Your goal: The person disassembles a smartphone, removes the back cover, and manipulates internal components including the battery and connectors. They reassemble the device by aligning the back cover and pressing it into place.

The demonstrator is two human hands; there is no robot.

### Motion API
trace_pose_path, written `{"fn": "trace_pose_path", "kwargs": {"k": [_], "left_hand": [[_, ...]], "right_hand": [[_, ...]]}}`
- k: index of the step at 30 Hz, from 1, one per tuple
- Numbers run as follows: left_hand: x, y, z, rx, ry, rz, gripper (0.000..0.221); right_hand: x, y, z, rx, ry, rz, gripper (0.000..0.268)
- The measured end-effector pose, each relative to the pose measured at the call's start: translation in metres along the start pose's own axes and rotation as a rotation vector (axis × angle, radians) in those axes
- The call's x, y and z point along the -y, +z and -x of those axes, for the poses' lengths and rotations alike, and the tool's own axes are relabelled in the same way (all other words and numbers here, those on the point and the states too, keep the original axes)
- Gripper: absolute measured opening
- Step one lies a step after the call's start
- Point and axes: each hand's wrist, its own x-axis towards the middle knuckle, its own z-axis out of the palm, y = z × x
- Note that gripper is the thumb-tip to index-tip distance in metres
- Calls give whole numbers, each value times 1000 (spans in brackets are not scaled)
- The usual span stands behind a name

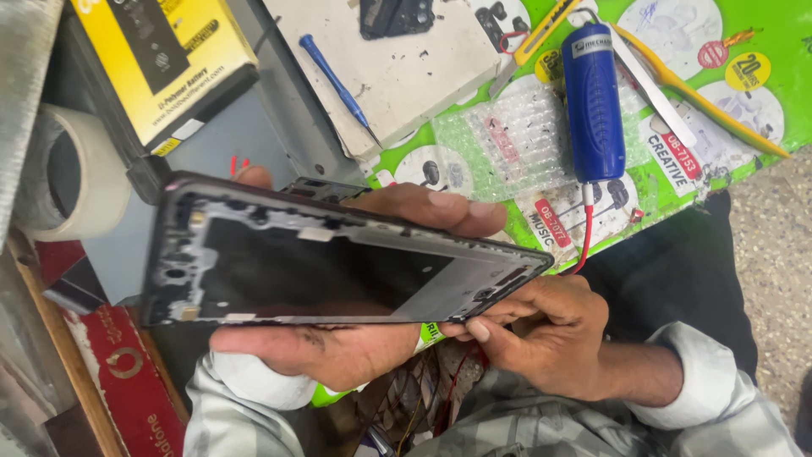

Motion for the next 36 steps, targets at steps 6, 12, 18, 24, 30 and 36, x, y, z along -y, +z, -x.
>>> {"fn": "trace_pose_path", "kwargs": {"k": [6,12,18,24,30,36], "left_hand": [[-5,-27,-8,188,-241,-206,119],[45,-40,-16,-186,591,-579,60],[44,-42,-14,-101,654,-871,51],[38,-37,-17,-62,615,-964,54],[38,-34,-23,-55,665,-1083,54],[40,-33,-26,-32,643,-1077,52]], "right_hand": [[-5,3,2,-86,90,0,12],[-9,4,2,-112,62,64,9],[-3,3,-3,-78,1,99,11],[-11,0,1,-114,62,132,8],[-22,-2,3,-143,162,75,13],[-28,-6,2,-132,280,65,11]]}}
